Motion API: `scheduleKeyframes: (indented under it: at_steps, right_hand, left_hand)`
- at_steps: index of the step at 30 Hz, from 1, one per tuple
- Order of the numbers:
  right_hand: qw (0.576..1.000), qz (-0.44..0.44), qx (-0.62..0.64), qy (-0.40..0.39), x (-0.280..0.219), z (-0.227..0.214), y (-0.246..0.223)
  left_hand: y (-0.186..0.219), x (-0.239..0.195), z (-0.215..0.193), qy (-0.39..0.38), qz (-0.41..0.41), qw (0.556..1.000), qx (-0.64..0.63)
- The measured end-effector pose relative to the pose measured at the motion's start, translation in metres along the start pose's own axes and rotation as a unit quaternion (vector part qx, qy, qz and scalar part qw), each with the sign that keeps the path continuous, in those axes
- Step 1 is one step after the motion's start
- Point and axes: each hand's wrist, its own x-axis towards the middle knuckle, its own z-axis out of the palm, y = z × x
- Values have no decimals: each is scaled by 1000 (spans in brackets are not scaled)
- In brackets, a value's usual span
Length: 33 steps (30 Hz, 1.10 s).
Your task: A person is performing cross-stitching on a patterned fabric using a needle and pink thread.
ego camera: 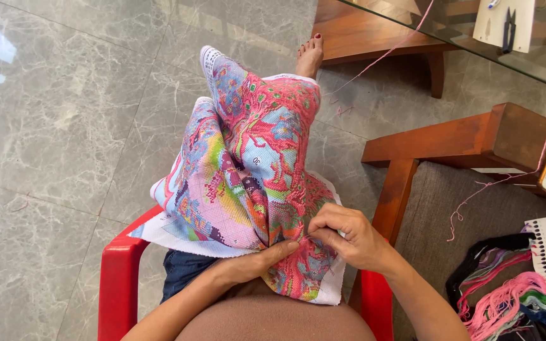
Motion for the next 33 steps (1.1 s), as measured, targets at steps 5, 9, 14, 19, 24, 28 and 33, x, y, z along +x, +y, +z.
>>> scheduleKeyframes:
  at_steps: [5, 9, 14, 19, 24, 28, 33]
  right_hand:
    - [997, -17, -7, 70, -1, 12, -5]
    - [985, -20, -120, 124, -13, 11, -21]
    - [916, -162, -345, 126, -18, 8, -33]
    - [927, -157, -328, 88, -24, 1, -27]
    - [906, -213, -340, 133, -17, 10, -16]
    - [828, -290, -455, 152, -21, 28, -22]
    - [880, -267, -351, 174, -32, 47, -16]
  left_hand:
    - [-72, 0, 8, -90, 91, 569, 812]
    - [-141, -3, 10, -48, 230, 370, 899]
    - [-119, 25, 10, -21, 164, 402, 901]
    - [-175, 11, 12, 27, 218, 418, 882]
    - [-137, 21, 10, -25, 204, 413, 887]
    - [-123, 19, 8, 8, 156, 397, 905]
    - [-128, 22, 10, 42, 163, 428, 888]
